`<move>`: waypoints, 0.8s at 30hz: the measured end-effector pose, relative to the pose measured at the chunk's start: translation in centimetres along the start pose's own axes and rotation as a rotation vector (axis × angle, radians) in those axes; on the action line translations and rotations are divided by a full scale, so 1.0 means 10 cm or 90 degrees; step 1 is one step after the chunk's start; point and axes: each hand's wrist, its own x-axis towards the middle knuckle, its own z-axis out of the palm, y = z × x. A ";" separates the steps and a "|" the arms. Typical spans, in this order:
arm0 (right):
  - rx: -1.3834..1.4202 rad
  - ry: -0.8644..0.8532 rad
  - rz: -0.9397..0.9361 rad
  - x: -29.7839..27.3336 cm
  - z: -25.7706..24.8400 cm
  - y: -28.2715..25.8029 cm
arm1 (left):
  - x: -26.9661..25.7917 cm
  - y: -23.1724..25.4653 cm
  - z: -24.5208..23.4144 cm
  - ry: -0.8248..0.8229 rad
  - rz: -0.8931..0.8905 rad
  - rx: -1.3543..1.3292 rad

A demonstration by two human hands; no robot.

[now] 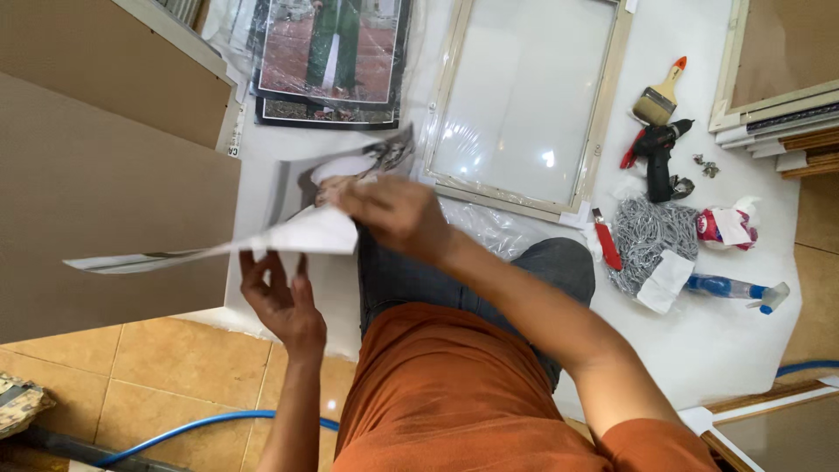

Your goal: The person assembles a picture frame by securing a backing board with a drill, cutting away excess plastic wrap with a utility knife, and cleaning the glass surface with a brush and cloth. Finally, a white backing sheet is placed into the frame.

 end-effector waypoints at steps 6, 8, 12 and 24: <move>0.122 0.075 -0.054 0.73 -0.74 0.35 | 0.69 -0.31 -0.48 0.101 -0.042 0.251; 0.164 0.069 -0.048 0.87 -1.15 0.42 | 0.95 -0.28 -0.58 0.088 -0.010 0.194; 0.334 0.132 0.041 1.02 -1.74 0.52 | 1.48 -0.07 -0.46 -0.048 -0.008 -0.009; 0.539 0.306 0.374 0.39 -3.08 1.23 | 1.80 0.60 0.97 -0.154 -0.150 -0.172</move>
